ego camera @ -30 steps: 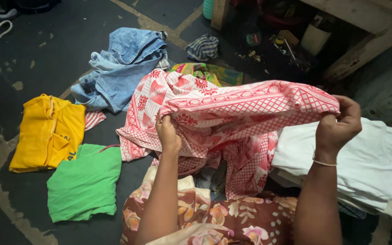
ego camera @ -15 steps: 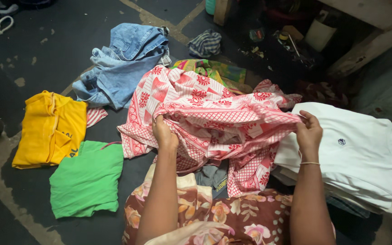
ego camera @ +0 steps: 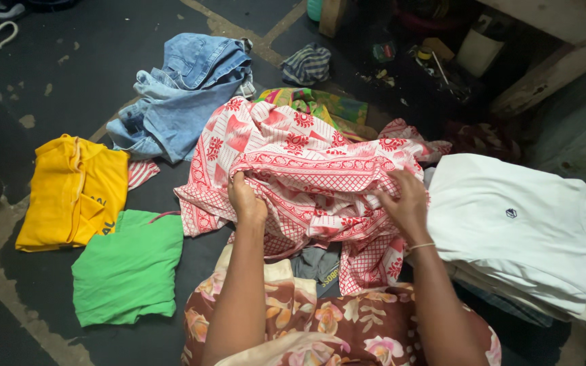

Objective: The person folds a red and white patterned cloth by aligning the edges and smoothing it out on the floor.

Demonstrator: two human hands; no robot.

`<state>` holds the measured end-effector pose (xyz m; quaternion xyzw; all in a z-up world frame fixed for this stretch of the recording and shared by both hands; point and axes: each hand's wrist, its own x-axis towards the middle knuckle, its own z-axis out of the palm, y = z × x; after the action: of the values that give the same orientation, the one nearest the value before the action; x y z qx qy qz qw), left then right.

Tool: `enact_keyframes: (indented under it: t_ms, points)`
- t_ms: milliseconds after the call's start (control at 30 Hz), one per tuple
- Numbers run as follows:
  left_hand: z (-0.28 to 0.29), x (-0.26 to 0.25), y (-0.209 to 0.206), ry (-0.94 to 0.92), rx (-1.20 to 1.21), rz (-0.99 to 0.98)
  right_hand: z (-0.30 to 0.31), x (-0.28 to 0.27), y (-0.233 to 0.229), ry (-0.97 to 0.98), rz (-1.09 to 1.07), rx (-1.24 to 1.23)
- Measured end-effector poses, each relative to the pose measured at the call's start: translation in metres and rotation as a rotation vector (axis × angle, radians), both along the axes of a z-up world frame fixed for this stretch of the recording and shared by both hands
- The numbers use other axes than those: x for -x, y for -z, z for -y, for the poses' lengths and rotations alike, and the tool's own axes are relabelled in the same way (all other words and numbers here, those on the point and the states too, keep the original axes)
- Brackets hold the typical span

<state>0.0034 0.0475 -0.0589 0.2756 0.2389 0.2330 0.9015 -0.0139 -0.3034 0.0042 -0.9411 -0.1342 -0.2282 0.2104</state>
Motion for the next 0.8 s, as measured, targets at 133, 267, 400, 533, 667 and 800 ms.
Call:
enact_keyframes:
  t_ms: [133,267,400,533,667,800]
  points:
    - [-0.001,0.001,0.0,-0.003,0.017,-0.007,-0.003,-0.002,0.03,0.043,-0.042,-0.061]
    - [-0.003,0.002,0.0,-0.023,0.035,-0.054,0.015,-0.013,0.046,0.175,-0.119,-0.171]
    - [0.002,0.0,0.0,-0.022,0.002,-0.015,0.009,-0.014,0.021,0.318,-0.346,-0.627]
    - [-0.003,-0.001,0.004,-0.045,-0.039,-0.029,-0.001,0.0,-0.009,0.111,-0.312,-0.409]
    - [-0.025,-0.008,0.016,-0.12,0.01,-0.027,0.02,-0.002,-0.004,0.186,-0.169,-0.026]
    - [-0.053,0.0,-0.008,-0.133,0.008,0.27,0.067,-0.011,-0.008,0.432,0.018,-0.105]
